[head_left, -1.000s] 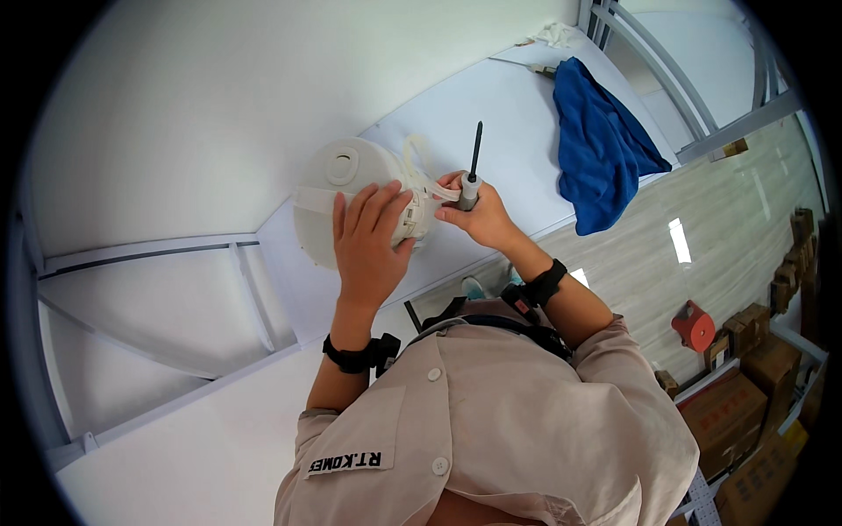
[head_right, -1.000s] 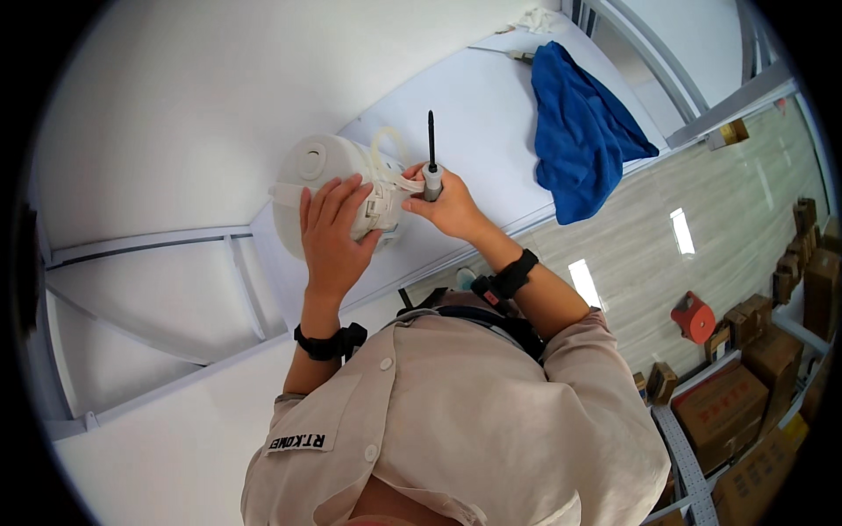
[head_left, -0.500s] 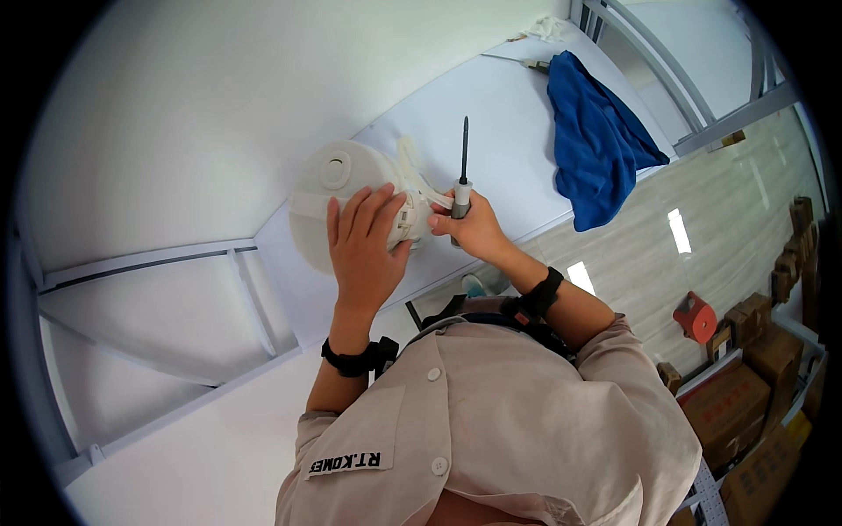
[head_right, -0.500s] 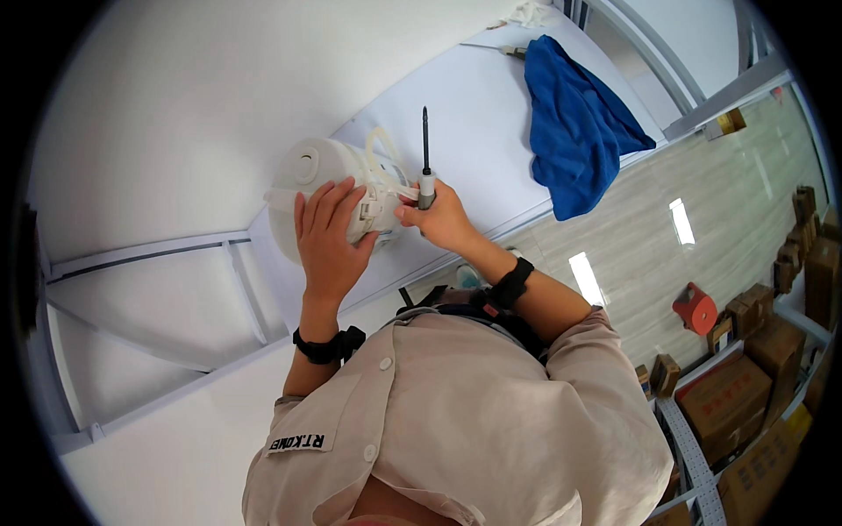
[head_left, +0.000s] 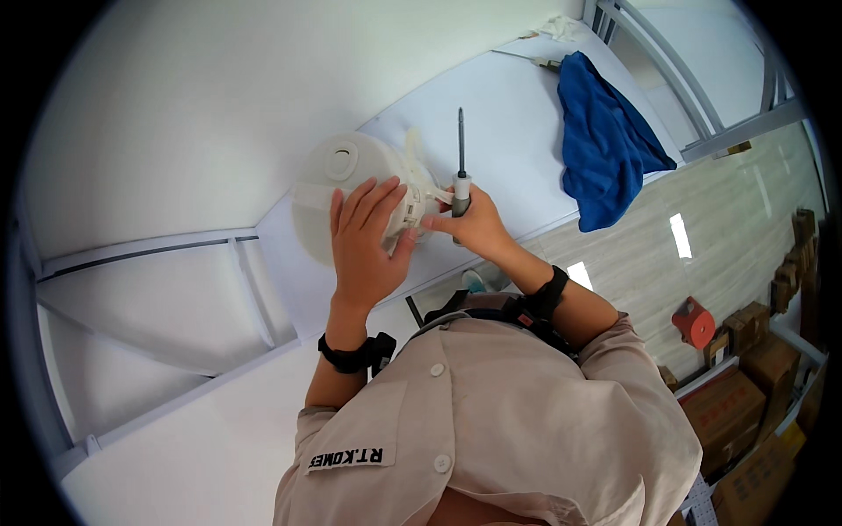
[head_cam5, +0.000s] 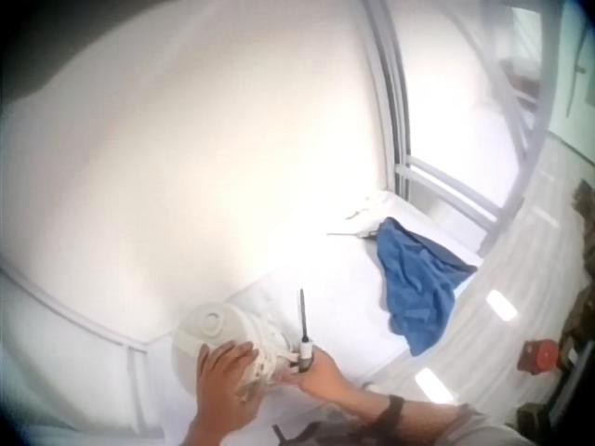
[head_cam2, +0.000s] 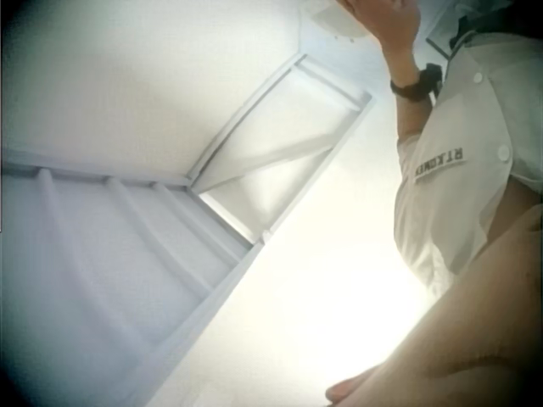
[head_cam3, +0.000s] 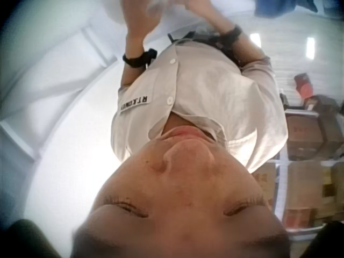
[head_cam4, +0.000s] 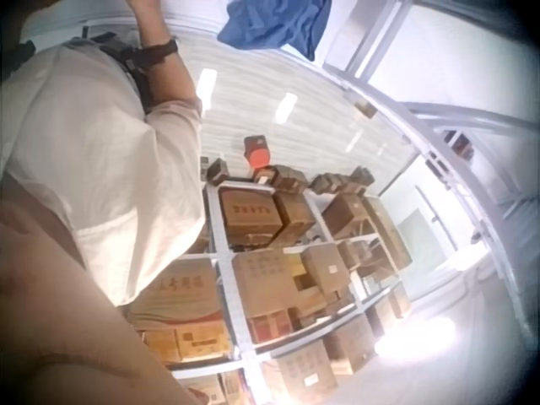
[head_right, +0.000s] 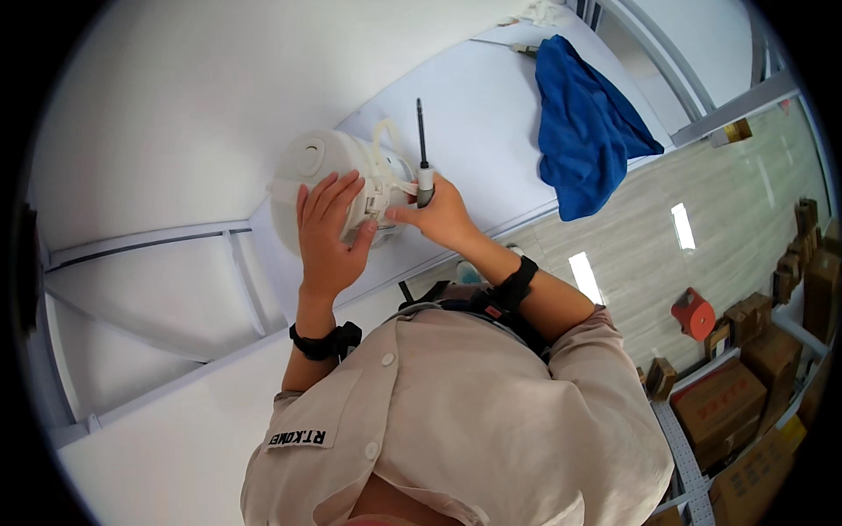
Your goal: The person uses a screwdriver to remove screws from a white circular appliance lid, then inserts a small cylindrical component into the center. They reattach the lid and continue tightening screws to secure the assembly.
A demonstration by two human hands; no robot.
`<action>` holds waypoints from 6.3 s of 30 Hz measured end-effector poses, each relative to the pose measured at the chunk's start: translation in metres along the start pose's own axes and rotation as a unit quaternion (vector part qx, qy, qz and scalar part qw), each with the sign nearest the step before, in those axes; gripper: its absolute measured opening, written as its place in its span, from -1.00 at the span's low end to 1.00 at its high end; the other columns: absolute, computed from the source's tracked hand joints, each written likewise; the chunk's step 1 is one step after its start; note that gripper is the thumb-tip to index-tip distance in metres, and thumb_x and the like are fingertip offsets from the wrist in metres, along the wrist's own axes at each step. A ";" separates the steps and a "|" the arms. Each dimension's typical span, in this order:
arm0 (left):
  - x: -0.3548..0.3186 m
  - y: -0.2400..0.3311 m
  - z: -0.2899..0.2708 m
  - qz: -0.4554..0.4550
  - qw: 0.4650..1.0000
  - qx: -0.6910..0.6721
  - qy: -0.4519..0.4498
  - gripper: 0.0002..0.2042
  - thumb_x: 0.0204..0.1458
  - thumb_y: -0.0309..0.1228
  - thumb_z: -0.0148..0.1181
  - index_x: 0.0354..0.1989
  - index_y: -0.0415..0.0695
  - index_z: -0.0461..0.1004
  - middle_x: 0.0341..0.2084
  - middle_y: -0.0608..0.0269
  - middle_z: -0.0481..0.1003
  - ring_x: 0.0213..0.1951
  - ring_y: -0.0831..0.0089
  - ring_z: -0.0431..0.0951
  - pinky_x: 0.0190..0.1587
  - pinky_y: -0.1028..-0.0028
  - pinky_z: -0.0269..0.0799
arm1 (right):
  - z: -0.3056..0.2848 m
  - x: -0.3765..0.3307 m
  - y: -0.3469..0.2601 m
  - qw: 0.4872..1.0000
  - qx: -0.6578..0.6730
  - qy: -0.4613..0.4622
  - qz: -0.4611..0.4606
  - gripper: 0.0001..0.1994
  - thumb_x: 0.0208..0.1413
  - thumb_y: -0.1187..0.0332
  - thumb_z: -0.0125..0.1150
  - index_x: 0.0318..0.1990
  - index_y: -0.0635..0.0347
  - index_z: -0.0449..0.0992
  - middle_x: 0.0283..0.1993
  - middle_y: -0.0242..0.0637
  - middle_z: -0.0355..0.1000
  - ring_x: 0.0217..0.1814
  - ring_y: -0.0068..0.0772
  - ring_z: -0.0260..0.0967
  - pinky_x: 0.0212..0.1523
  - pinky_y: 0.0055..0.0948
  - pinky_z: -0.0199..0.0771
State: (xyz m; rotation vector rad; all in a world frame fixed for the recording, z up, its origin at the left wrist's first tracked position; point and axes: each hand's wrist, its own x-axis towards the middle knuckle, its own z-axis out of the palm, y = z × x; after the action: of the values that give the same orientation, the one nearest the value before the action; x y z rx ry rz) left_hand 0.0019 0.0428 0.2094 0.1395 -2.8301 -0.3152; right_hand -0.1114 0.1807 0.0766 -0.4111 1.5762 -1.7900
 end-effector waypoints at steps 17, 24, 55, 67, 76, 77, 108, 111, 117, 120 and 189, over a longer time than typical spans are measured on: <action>-0.008 -0.020 -0.001 -0.004 0.986 -0.134 0.094 -0.75 0.02 -0.49 0.36 -0.09 -0.09 0.64 0.06 0.26 0.63 0.23 0.08 0.55 0.42 -0.07 0.24 | 0.004 0.003 0.006 0.992 0.117 0.028 0.038 -0.48 0.06 0.25 0.64 -0.04 0.37 0.42 -0.19 -0.23 0.53 -0.26 -0.46 0.54 -0.20 -0.47 0.62; -0.004 -0.021 0.002 0.020 0.992 -0.081 0.096 -0.81 0.00 -0.49 0.38 -0.18 -0.07 0.65 -0.02 0.32 0.65 0.20 0.13 0.56 0.37 -0.04 0.31 | 0.007 0.003 0.002 0.987 0.149 0.036 0.053 -0.57 0.07 0.26 0.61 -0.12 0.36 0.48 -0.22 -0.28 0.50 -0.27 -0.50 0.49 -0.26 -0.43 0.65; -0.001 -0.019 0.004 0.049 0.995 -0.025 0.086 -0.70 -0.16 -0.44 0.52 -0.18 -0.03 0.65 -0.02 0.30 0.60 0.17 0.07 0.55 0.34 -0.03 0.31 | 0.012 -0.004 -0.003 0.964 0.203 0.019 0.171 -0.43 0.24 0.14 0.48 0.12 0.48 0.40 -0.07 -0.09 0.57 -0.17 -0.31 0.64 -0.13 -0.36 0.76; 0.000 -0.018 0.004 0.049 0.995 -0.019 0.079 -0.69 -0.14 -0.44 0.52 -0.17 -0.02 0.65 -0.01 0.29 0.60 0.18 0.07 0.55 0.36 -0.03 0.30 | 0.012 -0.018 -0.008 0.998 -0.049 0.034 0.003 -0.34 -0.13 0.32 0.74 0.09 0.35 0.46 -0.23 -0.31 0.57 -0.22 -0.50 0.55 -0.18 -0.41 0.58; -0.002 -0.019 0.006 0.046 0.995 -0.020 0.082 -0.70 -0.13 -0.43 0.51 -0.16 -0.03 0.66 -0.02 0.30 0.60 0.18 0.08 0.55 0.37 -0.04 0.29 | 0.008 -0.021 -0.003 0.996 -0.071 0.056 -0.024 -0.42 -0.09 0.38 0.70 0.07 0.26 0.48 -0.27 -0.35 0.56 -0.24 -0.58 0.52 -0.17 -0.45 0.60; -0.002 -0.019 0.007 0.047 0.995 -0.020 0.085 -0.70 -0.14 -0.43 0.52 -0.17 -0.02 0.66 -0.02 0.31 0.60 0.18 0.10 0.54 0.37 -0.03 0.30 | 0.008 -0.022 -0.003 0.996 -0.067 0.056 -0.029 -0.43 -0.09 0.38 0.70 0.06 0.25 0.49 -0.28 -0.36 0.56 -0.24 -0.59 0.52 -0.17 -0.45 0.60; 0.002 0.005 0.027 -0.018 0.989 0.115 0.090 -0.36 -0.23 -0.22 0.57 0.14 0.01 0.56 0.32 0.22 0.43 0.32 0.07 0.37 0.42 -0.05 0.19 | -0.012 0.016 0.003 0.993 0.095 -0.061 0.042 -0.45 0.15 0.14 0.56 0.09 0.34 0.46 -0.13 -0.20 0.59 -0.22 -0.42 0.60 -0.24 -0.44 0.65; 0.003 0.003 0.027 -0.018 0.989 0.123 0.082 -0.31 -0.22 -0.21 0.57 0.20 -0.04 0.52 0.29 0.22 0.47 0.34 0.07 0.37 0.43 -0.04 0.17 | -0.011 0.016 -0.001 0.992 0.100 -0.054 0.046 -0.46 0.15 0.18 0.57 0.11 0.35 0.47 -0.13 -0.21 0.59 -0.21 -0.44 0.59 -0.23 -0.45 0.64; 0.008 0.006 0.024 -0.024 0.989 0.128 0.063 -0.25 -0.21 -0.21 0.56 0.27 -0.07 0.47 0.26 0.23 0.50 0.33 0.09 0.38 0.43 -0.03 0.16 | -0.012 0.032 0.015 0.987 0.148 -0.052 0.025 -0.47 0.07 0.34 0.62 0.11 0.37 0.48 -0.13 -0.23 0.59 -0.18 -0.48 0.56 -0.17 -0.46 0.63; 0.007 0.005 0.026 -0.026 0.989 0.132 0.062 -0.26 -0.20 -0.22 0.55 0.27 -0.07 0.47 0.27 0.22 0.50 0.33 0.10 0.38 0.44 -0.03 0.15 | -0.010 0.035 0.016 0.985 0.155 -0.054 0.054 -0.51 0.05 0.39 0.63 0.06 0.36 0.49 -0.14 -0.23 0.60 -0.17 -0.48 0.56 -0.15 -0.45 0.63; 0.003 -0.006 0.022 -0.030 0.990 0.134 0.026 -0.19 -0.22 -0.27 0.56 0.33 -0.11 0.41 0.36 0.21 0.41 0.35 0.09 0.33 0.48 -0.03 0.07 | -0.005 0.025 0.015 0.992 0.117 -0.037 0.005 -0.68 0.01 0.47 0.60 -0.14 0.21 0.54 -0.39 -0.44 0.50 -0.37 -0.58 0.44 -0.41 -0.52 0.39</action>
State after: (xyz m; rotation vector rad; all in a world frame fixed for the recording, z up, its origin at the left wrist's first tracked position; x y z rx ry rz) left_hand -0.0074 0.0407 0.1879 0.2851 -2.8075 0.0573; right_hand -0.1276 0.1674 0.0563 -0.3520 1.2977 -1.9026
